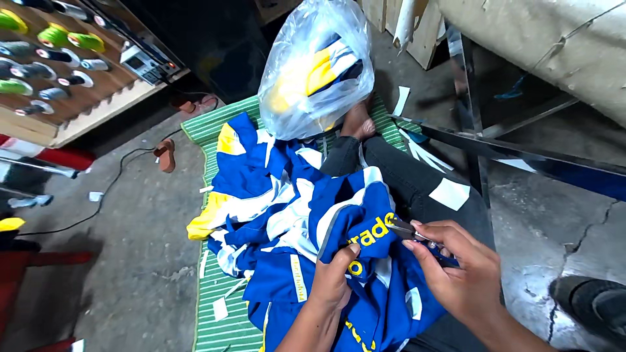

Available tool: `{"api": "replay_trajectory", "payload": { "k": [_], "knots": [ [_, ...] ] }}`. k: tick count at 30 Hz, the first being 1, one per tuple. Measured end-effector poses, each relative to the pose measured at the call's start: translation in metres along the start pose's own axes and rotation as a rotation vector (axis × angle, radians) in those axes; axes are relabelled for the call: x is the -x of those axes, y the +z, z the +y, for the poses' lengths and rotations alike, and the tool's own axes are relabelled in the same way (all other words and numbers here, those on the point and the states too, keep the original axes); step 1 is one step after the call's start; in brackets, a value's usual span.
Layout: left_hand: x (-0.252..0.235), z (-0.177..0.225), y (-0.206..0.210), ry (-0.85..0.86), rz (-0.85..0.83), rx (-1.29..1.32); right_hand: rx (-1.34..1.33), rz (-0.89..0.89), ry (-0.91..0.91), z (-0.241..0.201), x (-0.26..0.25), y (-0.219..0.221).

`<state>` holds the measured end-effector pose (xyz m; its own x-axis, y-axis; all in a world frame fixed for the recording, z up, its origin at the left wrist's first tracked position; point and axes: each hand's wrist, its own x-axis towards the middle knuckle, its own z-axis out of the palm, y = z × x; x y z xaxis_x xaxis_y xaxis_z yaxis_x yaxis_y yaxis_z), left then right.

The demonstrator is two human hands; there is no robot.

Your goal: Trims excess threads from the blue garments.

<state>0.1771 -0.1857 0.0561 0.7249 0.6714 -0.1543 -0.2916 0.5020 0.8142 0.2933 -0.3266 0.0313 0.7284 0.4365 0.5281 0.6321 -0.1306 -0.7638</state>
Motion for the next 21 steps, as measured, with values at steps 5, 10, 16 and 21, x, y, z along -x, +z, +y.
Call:
{"api": "replay_trajectory", "payload": {
  "k": [5, 10, 16, 21],
  "knots": [
    [-0.001, 0.0, -0.001, -0.038, 0.022, 0.033, 0.069, -0.016, -0.075, 0.003, -0.003, 0.0],
    [-0.002, -0.002, -0.002, -0.02, 0.017, 0.045, -0.058, -0.164, -0.072, 0.003, -0.009, -0.01],
    [-0.002, -0.003, -0.002, -0.013, -0.011, 0.055, -0.098, -0.183, 0.005, 0.004, -0.015, -0.021],
    [-0.002, -0.002, -0.003, -0.017, -0.013, 0.062, -0.021, -0.206, -0.004, 0.003, -0.019, -0.023]
  ]
}}
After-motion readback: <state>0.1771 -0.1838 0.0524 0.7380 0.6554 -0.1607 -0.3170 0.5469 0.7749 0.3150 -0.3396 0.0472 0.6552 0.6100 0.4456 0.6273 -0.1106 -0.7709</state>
